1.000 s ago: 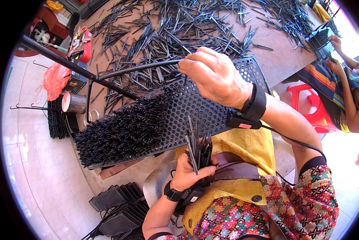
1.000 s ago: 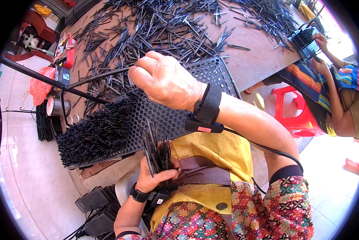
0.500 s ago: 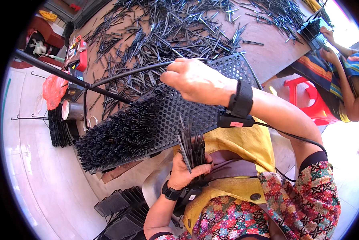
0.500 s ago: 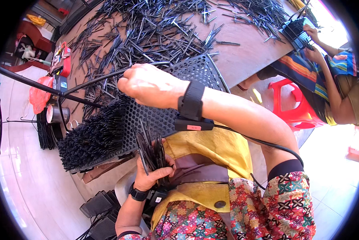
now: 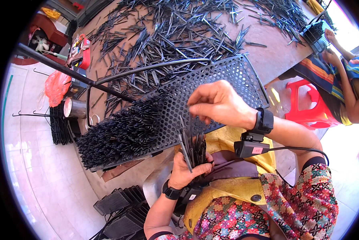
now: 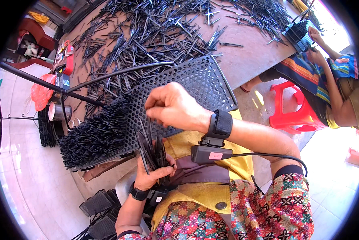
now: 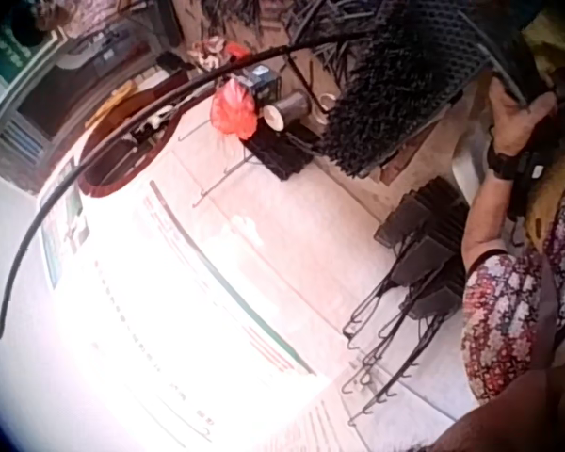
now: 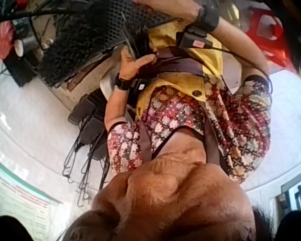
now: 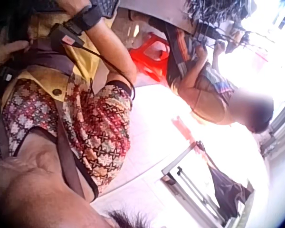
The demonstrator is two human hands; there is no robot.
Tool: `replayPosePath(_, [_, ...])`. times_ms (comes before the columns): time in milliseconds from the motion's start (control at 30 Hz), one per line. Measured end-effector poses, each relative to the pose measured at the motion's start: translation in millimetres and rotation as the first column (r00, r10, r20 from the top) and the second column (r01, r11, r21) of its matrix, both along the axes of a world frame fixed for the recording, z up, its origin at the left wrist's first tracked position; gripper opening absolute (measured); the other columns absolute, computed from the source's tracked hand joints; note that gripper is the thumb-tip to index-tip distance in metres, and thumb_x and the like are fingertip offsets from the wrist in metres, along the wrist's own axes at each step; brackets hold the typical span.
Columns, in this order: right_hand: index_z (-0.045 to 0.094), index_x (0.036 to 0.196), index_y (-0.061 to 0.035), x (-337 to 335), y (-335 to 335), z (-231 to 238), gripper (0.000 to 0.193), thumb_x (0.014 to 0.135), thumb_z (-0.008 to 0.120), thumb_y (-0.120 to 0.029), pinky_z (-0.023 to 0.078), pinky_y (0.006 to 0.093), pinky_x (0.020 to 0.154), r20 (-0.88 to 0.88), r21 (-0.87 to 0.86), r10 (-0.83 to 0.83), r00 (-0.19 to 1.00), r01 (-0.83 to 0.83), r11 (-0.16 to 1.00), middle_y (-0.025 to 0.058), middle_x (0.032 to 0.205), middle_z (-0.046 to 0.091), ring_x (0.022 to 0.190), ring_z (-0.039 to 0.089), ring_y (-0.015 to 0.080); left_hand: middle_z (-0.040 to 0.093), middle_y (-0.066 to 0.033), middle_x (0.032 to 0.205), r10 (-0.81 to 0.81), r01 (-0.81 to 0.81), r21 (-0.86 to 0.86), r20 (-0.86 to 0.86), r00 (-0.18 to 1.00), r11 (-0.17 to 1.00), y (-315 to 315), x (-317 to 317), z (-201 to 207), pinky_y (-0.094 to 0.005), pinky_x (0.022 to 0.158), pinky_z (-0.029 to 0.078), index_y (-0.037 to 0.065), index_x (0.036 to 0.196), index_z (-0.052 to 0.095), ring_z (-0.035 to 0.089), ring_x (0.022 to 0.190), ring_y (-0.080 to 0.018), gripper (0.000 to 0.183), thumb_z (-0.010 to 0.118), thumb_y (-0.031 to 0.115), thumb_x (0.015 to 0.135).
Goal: The person sorts through a pile of black rubber strips on a table, picking them up and inserting them into the holes of a black plastic rack.
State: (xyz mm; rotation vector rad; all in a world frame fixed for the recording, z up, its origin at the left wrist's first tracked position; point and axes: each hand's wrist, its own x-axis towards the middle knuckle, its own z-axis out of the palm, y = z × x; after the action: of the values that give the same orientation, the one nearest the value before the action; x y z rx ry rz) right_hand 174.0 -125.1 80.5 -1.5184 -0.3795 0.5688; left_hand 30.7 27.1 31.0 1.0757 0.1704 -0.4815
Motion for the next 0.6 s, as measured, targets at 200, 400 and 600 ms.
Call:
replayPosePath(200, [0.058,0.082,0.001,31,3,6,0.008,0.074,0.061,0.0,0.047,0.0306,0.053,0.761,0.133,-0.338,0.554,0.376,0.917,0.0143,0.066,0.058,0.058,0.06,0.0265,0.061,-0.0129,0.083,0.003,-0.003,-0.02,0.003,1.0,1.0,2,-2,-4,-0.0278,0.059,0.048,0.004,0.134,0.032,0.059,0.068,-0.0173,0.074,0.07,-0.004,0.071])
replayPosePath(400, [0.053,0.084,0.0001,44,20,-5,0.016,0.069,0.059,0.005,0.045,0.0383,0.053,0.95,0.148,-0.218,0.224,0.293,0.945,0.0128,0.068,0.052,0.062,0.055,0.0316,0.061,-0.0083,0.087,-0.022,0.023,-0.027,0.037,0.999,0.999,4,-3,-8,-0.0258,0.059,0.048,0.007,0.135,0.033,0.058,0.07,-0.0133,0.07,0.068,-0.004,0.075])
replayPosePath(600, [0.053,0.08,0.0023,42,26,-4,0.019,0.066,0.055,-0.011,0.046,0.038,0.055,0.963,-0.268,0.255,0.085,0.245,0.932,0.011,0.066,0.051,0.062,0.053,0.0284,0.061,-0.0073,0.087,-0.036,0.036,-0.006,0.033,0.999,0.999,4,-2,-6,-0.0251,0.061,0.049,0.005,0.133,0.034,0.059,0.071,-0.0123,0.07,0.07,-0.003,0.074])
